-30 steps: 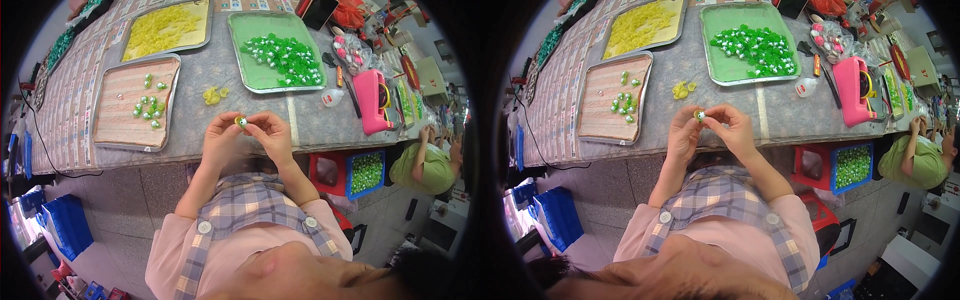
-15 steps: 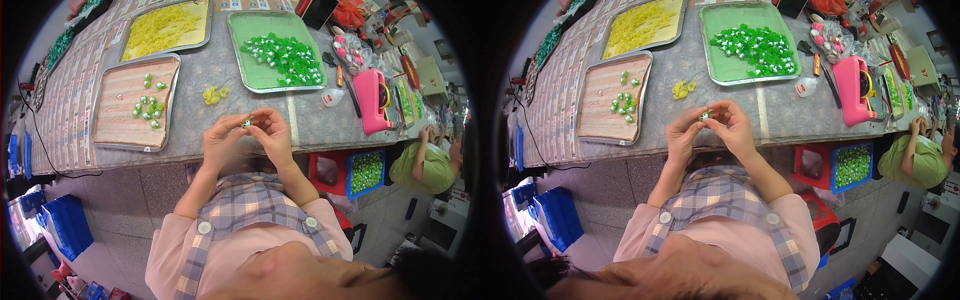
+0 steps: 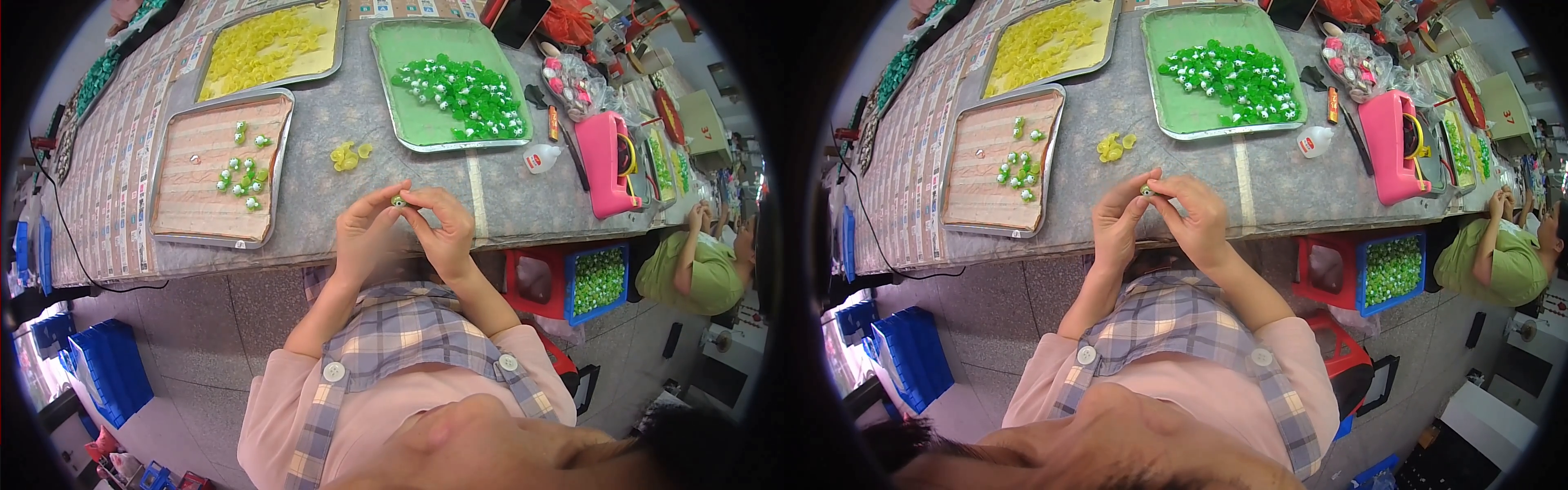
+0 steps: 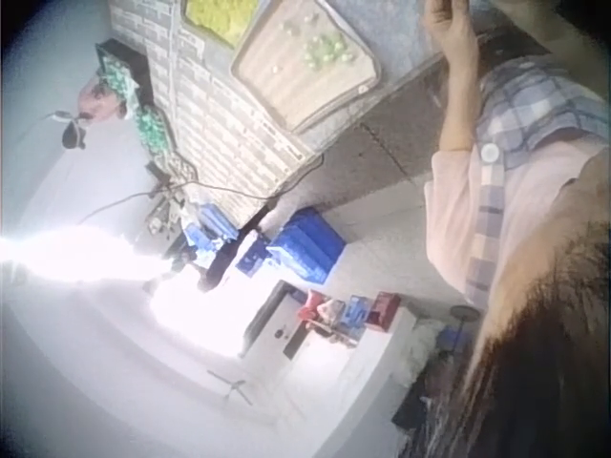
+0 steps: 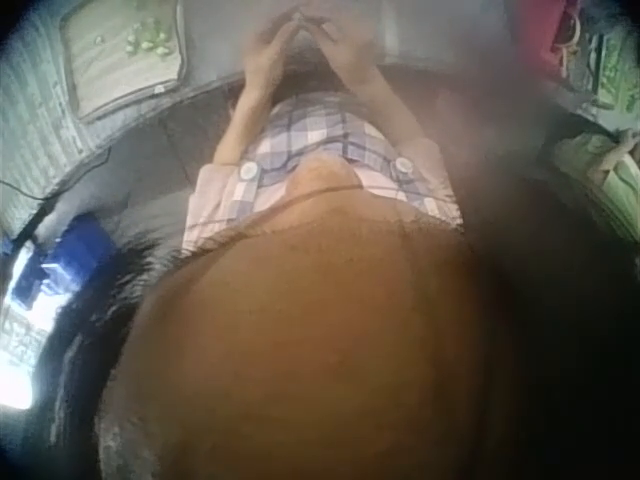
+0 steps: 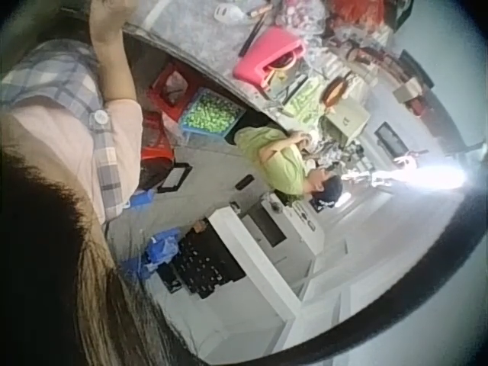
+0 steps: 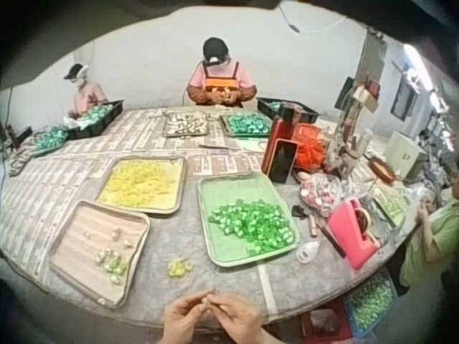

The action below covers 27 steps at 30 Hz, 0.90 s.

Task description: The person assembles small plastic toy figurines by hand, joining plastic toy parts with glue from a glue bottle.

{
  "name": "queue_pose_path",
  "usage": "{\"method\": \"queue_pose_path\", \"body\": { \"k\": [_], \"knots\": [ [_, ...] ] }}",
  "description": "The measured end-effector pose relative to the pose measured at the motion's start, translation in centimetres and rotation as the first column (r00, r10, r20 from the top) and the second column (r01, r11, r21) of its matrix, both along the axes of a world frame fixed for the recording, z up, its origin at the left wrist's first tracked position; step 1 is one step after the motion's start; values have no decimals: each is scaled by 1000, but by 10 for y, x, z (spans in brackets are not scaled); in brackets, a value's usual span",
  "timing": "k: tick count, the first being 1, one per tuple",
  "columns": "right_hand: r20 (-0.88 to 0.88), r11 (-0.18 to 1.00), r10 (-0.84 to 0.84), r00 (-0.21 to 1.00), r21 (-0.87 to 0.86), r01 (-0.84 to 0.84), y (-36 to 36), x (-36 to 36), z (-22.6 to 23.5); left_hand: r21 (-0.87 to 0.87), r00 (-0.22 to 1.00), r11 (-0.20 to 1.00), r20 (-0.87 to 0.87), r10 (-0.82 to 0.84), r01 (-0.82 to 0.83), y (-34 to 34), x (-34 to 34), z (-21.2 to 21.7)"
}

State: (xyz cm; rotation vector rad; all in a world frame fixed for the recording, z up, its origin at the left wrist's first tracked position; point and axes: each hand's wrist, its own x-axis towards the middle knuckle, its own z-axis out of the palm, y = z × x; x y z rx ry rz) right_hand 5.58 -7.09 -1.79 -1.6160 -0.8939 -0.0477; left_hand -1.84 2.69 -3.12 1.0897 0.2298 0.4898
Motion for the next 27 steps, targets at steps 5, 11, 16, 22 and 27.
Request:
{"method": "queue_pose_path", "body": {
  "k": [5,11,16,22,27],
  "knots": [
    [13,1000,-1,1000,3,1,0,1,0,-7,1000,1000,-18,-13,13,1,0,1],
    [-491,985,146,859,157,-78,-4,3,-1,169,999,986,-48,-1,9,1,0,-3],
    [-702,924,336,627,374,-77,-5,5,-6,471,993,878,-37,116,-85,-3,4,0],
    [-754,871,424,501,490,0,0,-4,-13,397,991,911,-25,129,-109,-1,5,-2],
    [-747,889,390,539,458,-8,0,-9,-14,282,990,953,-47,132,-114,-3,3,1]
  ]
}}
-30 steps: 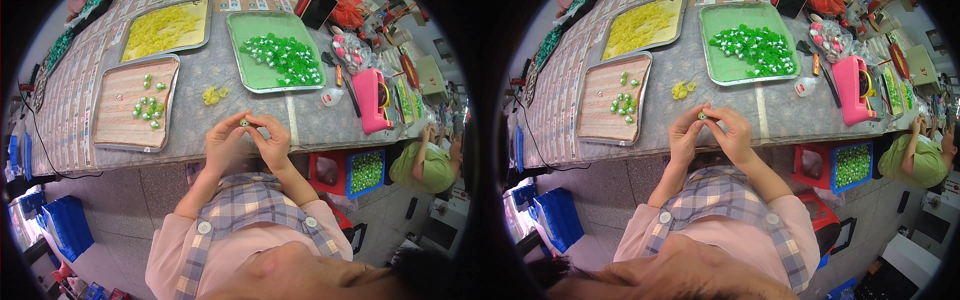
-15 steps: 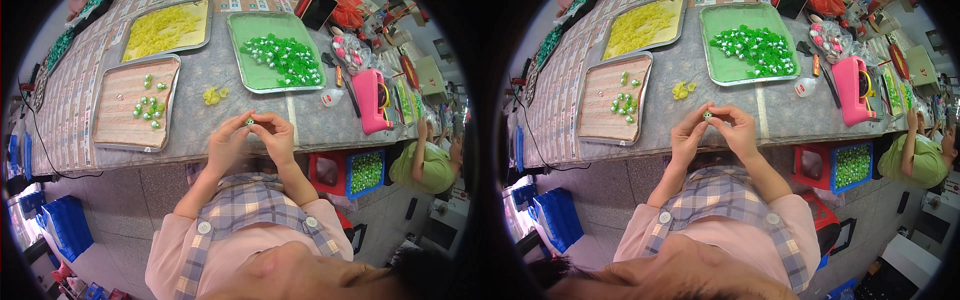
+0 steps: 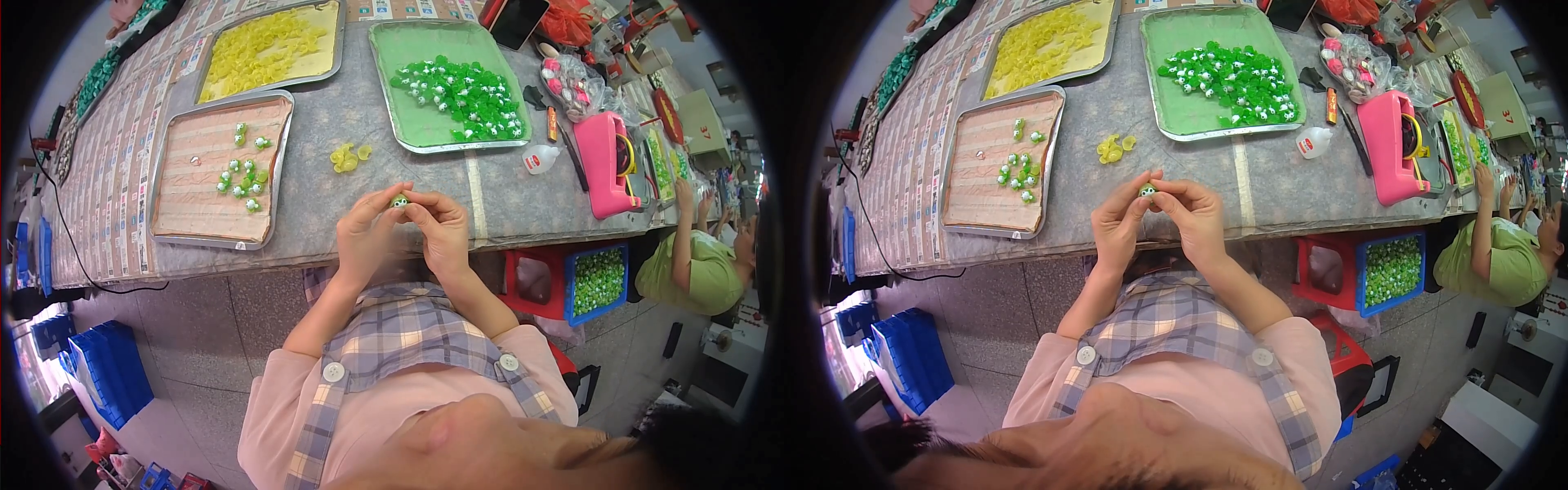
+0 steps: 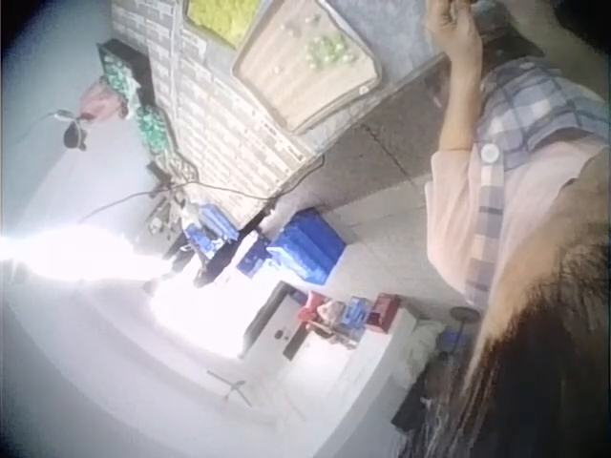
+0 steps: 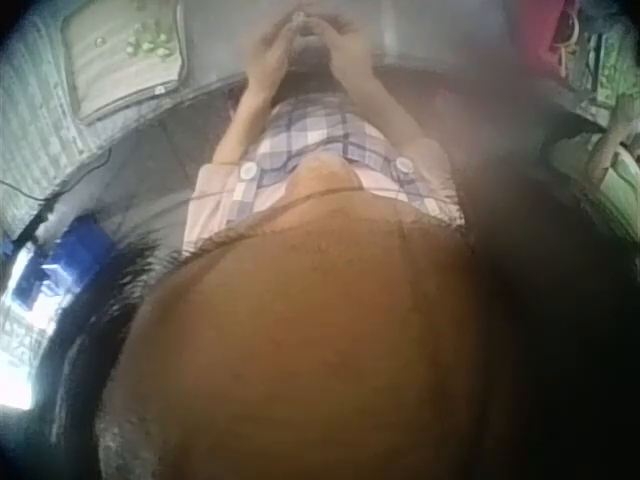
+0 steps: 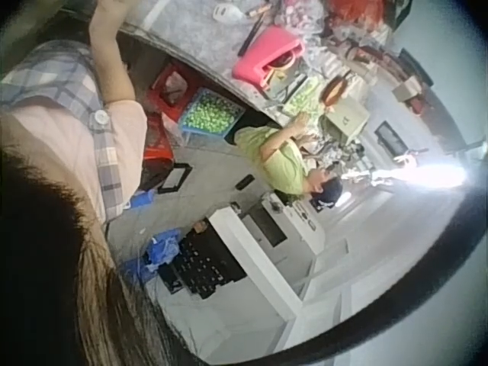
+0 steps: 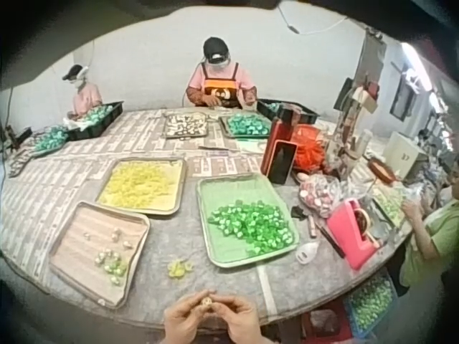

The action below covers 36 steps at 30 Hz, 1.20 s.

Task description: The person assembles small plastic toy figurines by hand, joining plastic toy parts with glue from a glue bottle.

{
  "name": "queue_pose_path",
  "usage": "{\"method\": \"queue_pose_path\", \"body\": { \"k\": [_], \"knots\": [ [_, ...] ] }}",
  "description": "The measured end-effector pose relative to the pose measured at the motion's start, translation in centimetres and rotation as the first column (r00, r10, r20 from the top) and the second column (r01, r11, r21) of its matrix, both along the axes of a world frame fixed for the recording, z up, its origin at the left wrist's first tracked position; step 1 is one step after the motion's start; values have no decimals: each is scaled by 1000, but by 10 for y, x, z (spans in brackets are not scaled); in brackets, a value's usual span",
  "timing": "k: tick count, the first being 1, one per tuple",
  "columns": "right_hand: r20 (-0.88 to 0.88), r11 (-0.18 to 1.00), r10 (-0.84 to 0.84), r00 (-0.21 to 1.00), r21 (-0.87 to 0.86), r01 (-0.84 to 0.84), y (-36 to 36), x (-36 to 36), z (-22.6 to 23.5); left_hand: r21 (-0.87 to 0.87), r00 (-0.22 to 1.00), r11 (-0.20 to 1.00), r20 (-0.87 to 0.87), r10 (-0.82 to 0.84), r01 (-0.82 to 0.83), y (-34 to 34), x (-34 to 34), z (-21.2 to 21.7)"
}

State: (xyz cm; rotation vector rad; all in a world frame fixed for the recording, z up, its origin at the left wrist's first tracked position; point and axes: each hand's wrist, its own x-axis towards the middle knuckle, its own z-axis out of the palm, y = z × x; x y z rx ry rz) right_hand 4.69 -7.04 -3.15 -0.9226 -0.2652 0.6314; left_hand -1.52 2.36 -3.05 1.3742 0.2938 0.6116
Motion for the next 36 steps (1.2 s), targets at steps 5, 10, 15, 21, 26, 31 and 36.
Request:
{"method": "queue_pose_path", "body": {
  "k": [5,10,15,21,26,31,36],
  "knots": [
    [361,983,-107,926,-99,153,2,-1,0,-174,999,984,22,-24,28,0,-1,0],
    [462,967,-143,875,-123,223,3,-3,4,-80,999,996,7,-33,33,3,-1,5],
    [621,927,-153,769,-179,329,3,-3,6,-98,999,995,34,-8,11,1,-2,5],
    [751,903,-147,644,-164,398,3,-2,11,-106,999,994,43,2,2,1,-2,6],
    [799,882,-132,587,-176,438,3,-4,14,-141,999,990,51,-9,16,0,-2,8],
    [801,886,-109,589,-191,423,1,-3,13,-247,998,967,41,-48,56,1,-2,8],
    [803,887,-64,592,-226,403,-2,-3,12,-318,996,945,65,-62,80,2,-2,2]
  ]
}}
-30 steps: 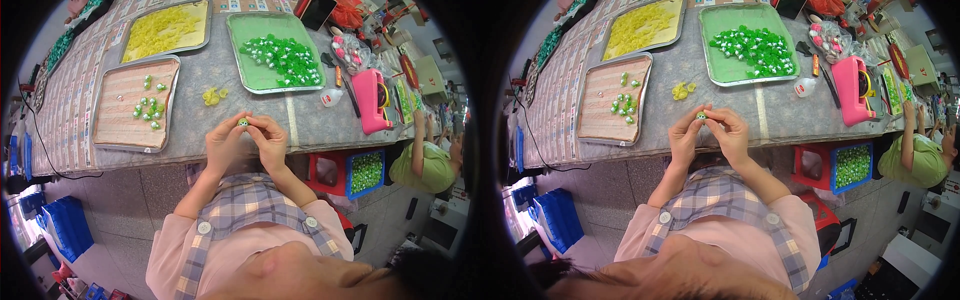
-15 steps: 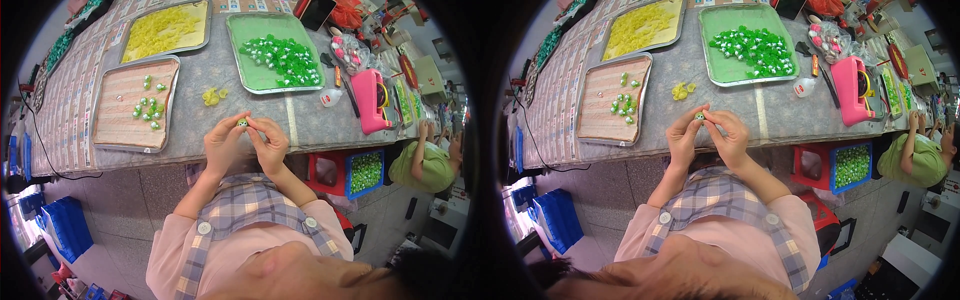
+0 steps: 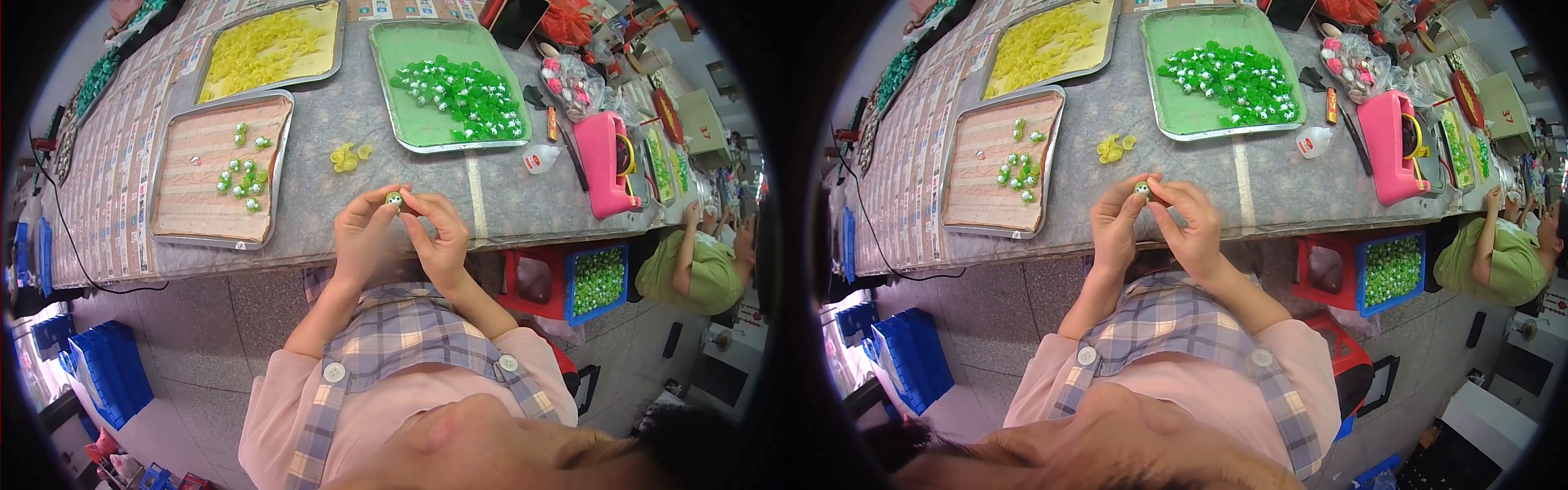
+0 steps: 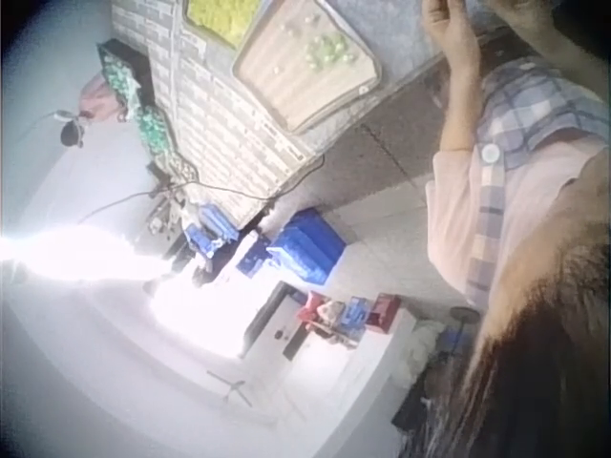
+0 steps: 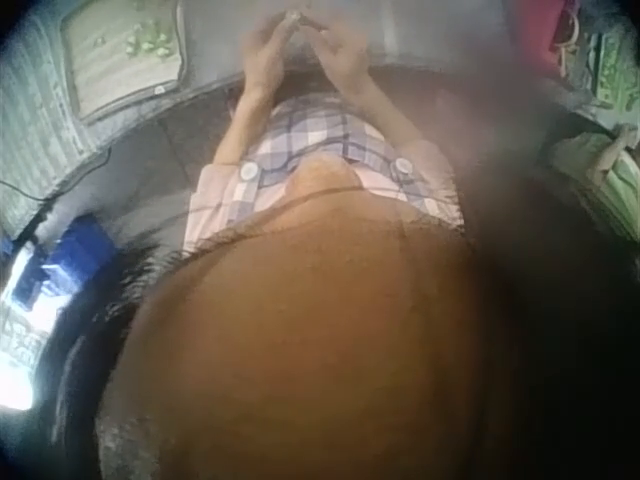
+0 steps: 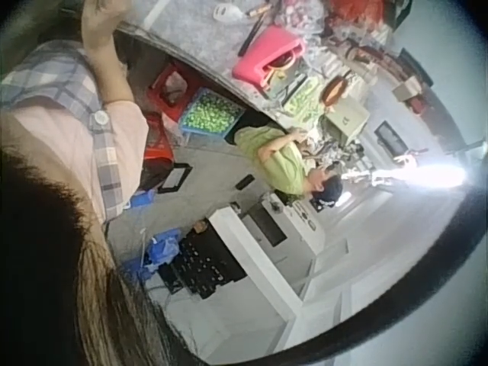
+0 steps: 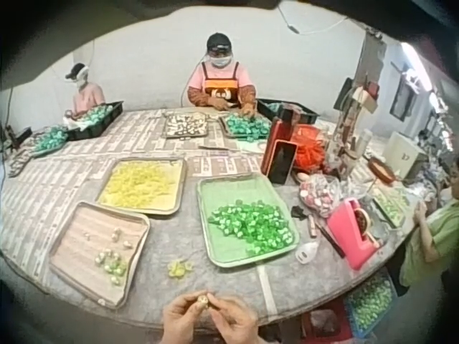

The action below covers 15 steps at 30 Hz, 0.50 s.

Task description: The person assembles small plastic toy figurines by hand, joining plastic toy parts with glue from a glue bottle.

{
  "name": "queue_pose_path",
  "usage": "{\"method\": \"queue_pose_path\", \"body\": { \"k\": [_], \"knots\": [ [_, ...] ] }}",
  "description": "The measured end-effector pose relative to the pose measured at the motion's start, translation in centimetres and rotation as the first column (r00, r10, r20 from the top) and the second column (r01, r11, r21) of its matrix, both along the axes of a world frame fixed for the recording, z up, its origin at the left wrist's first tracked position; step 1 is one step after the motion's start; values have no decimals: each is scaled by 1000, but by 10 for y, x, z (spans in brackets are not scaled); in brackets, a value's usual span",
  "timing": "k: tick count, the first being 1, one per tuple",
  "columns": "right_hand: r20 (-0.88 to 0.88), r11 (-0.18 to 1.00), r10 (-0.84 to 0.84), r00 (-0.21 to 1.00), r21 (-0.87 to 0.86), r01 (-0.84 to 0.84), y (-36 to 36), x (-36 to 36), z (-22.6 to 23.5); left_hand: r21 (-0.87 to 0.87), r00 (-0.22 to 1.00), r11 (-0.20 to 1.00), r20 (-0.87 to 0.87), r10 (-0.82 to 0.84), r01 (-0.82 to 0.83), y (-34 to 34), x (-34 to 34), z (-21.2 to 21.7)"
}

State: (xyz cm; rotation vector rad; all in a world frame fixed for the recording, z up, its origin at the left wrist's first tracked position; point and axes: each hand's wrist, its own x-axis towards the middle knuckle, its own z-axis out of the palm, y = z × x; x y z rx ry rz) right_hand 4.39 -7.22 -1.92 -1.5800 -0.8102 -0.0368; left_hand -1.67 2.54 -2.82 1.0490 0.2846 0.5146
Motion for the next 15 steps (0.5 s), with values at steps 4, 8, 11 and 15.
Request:
{"method": "queue_pose_path", "body": {
  "k": [4,8,11,15],
  "knots": [
    [-28,999,35,999,-34,-36,-3,-1,2,-121,999,992,-4,-35,34,-1,1,-5],
    [10,998,4,1000,-67,-4,-2,-1,2,-196,997,978,-11,-80,76,0,0,0],
    [17,998,-21,1000,-64,23,-2,-1,0,-217,994,971,-37,-105,95,-1,0,-1],
    [36,997,-20,999,-70,23,-3,2,-1,-226,991,969,-53,-119,104,-1,0,-2]
  ]
}}
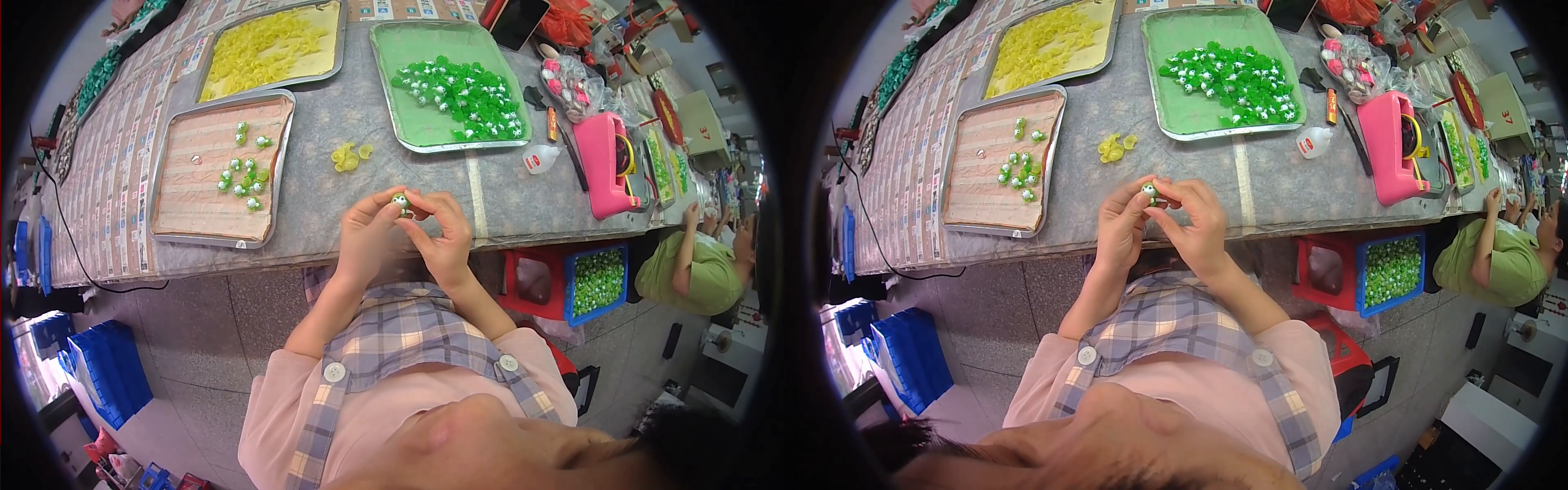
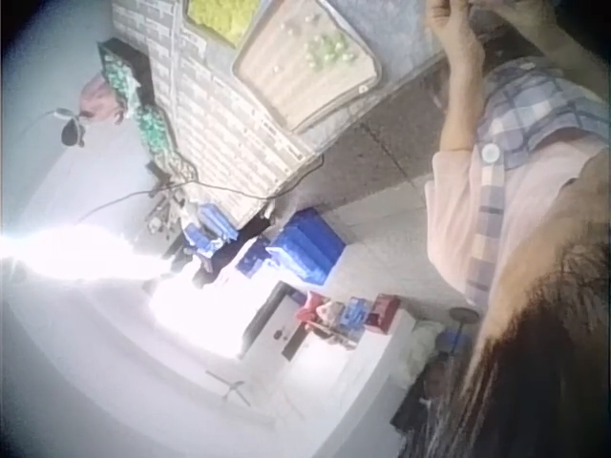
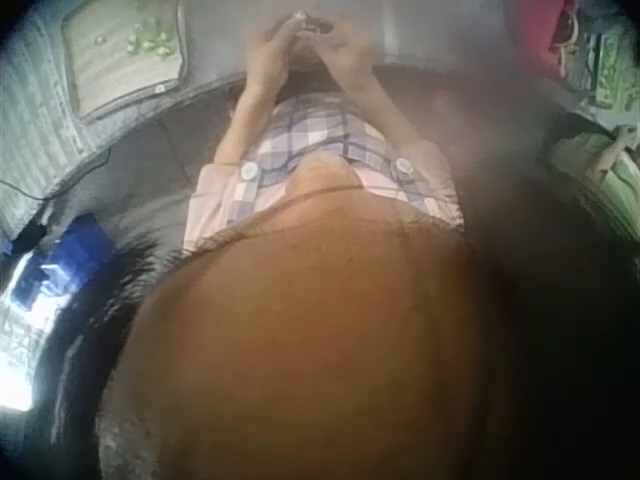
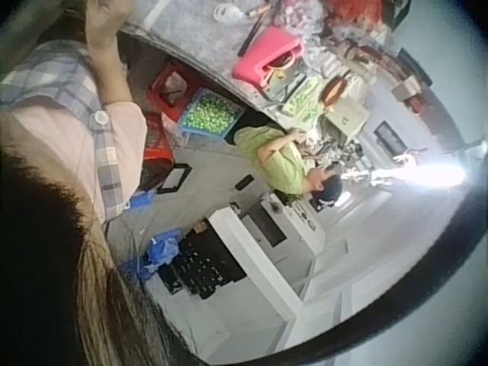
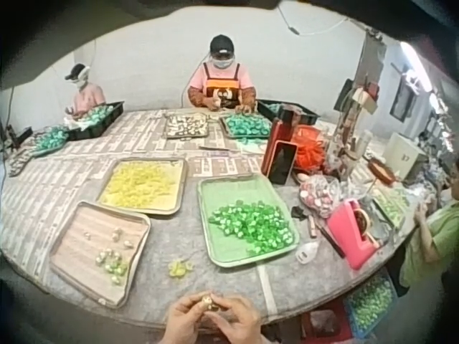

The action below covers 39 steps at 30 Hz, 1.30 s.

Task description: The person assembles small plastic toy figurines by hand, joining plastic toy parts with glue from a glue bottle.

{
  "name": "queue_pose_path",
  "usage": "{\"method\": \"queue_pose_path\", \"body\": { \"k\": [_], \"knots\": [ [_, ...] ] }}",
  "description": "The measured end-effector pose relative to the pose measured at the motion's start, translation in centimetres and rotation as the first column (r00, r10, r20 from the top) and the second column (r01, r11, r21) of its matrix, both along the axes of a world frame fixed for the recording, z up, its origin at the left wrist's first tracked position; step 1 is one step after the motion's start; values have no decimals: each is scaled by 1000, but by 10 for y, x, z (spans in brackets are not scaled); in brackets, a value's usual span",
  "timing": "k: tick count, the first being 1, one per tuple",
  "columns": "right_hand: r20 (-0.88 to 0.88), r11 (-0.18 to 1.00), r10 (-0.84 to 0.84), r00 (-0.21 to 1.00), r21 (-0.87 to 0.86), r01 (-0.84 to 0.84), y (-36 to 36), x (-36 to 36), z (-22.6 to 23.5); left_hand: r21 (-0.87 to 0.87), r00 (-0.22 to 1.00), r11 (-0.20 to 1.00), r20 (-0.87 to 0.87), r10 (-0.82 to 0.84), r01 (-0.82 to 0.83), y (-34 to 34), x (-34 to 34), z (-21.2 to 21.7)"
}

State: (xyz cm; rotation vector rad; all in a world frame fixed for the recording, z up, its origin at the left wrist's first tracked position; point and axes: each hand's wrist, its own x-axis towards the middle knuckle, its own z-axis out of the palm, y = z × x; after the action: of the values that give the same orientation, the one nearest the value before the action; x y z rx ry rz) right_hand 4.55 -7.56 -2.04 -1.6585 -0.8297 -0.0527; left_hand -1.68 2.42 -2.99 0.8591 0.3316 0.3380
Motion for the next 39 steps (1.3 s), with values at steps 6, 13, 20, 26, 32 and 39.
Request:
{"method": "queue_pose_path", "body": {
  "k": [6,13,20,26,32,39],
  "knots": [
    [-13,1000,12,1000,11,-12,-3,1,1,33,1000,999,-1,-25,25,1,-1,1],
    [-31,1000,9,999,15,-9,-5,2,2,38,997,998,45,-57,56,2,-2,0],
    [-53,998,18,998,53,-15,-5,5,3,87,998,995,41,-47,44,2,-3,-1],
    [-313,974,179,933,188,-124,-7,10,-5,137,999,990,40,-21,15,3,-3,-1],
    [-461,952,250,852,278,-129,-5,6,-7,198,991,980,137,-7,-20,5,-2,-3],
    [-301,987,159,940,77,-142,-10,5,-6,237,985,971,155,-78,40,5,-3,-14]
  ]
}}
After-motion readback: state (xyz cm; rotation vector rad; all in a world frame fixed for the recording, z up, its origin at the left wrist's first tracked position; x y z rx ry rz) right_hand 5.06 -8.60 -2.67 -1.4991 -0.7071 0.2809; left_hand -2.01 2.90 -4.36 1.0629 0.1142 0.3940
